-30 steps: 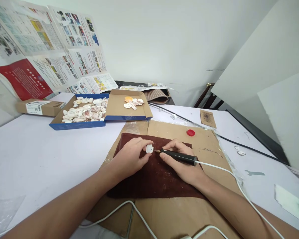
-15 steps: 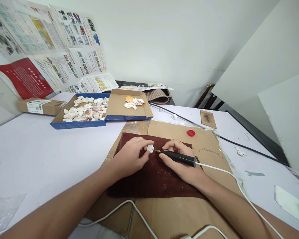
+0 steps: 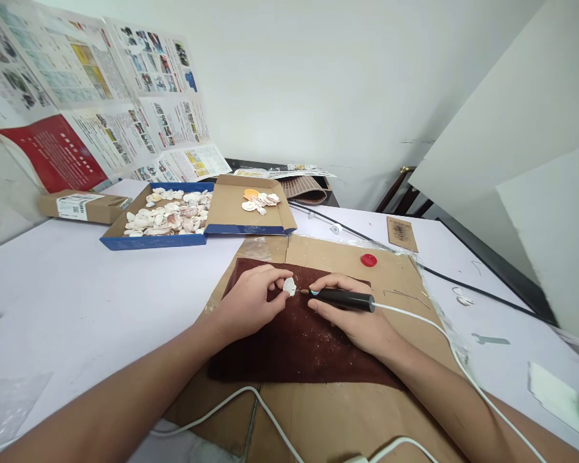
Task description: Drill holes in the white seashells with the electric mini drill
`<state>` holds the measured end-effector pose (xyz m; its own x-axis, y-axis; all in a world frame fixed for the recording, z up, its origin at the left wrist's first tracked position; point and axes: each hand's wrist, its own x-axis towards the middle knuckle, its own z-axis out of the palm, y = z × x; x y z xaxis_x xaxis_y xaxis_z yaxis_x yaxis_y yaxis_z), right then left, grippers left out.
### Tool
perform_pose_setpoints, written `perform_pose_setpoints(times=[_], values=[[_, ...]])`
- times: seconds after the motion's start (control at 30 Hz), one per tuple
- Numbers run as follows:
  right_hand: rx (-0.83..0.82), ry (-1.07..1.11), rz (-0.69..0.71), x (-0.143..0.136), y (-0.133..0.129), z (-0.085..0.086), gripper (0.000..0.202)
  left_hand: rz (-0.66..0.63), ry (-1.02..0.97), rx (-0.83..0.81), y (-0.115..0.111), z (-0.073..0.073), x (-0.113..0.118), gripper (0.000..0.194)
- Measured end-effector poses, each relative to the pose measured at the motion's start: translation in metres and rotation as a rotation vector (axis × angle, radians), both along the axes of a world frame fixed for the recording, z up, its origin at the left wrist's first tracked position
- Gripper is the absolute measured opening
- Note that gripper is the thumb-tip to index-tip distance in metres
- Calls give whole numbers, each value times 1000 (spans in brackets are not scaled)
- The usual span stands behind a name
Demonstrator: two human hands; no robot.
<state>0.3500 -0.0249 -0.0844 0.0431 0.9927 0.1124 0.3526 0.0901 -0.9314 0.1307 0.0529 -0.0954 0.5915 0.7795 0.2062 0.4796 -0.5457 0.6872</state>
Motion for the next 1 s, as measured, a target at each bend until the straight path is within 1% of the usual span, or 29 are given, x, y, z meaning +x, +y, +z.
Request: perform_pose_setpoints(times=[0.13, 0.3, 0.47, 0.6, 0.7, 0.87, 1.0], values=[[-55, 4, -16, 1, 0, 5, 20, -28, 0, -6, 1, 4, 0, 34], [-27, -5, 25, -1, -3, 3, 24, -23, 2, -38, 0, 5, 0, 35], [-35, -36, -44, -1, -4, -3, 24, 8, 13, -87, -1, 9, 0, 36], [-38, -96, -69, 0, -4, -4, 26, 37, 7, -132, 0, 11, 1, 30], [-18, -103, -81, -1, -4, -4, 25, 19, -4, -124, 0, 11, 2, 26], [24, -125, -91, -3, -3, -2, 23, 17, -16, -129, 1, 8, 2, 29], [18, -127, -83, -4, -3, -3, 23, 23, -18, -137, 1, 7, 2, 29]])
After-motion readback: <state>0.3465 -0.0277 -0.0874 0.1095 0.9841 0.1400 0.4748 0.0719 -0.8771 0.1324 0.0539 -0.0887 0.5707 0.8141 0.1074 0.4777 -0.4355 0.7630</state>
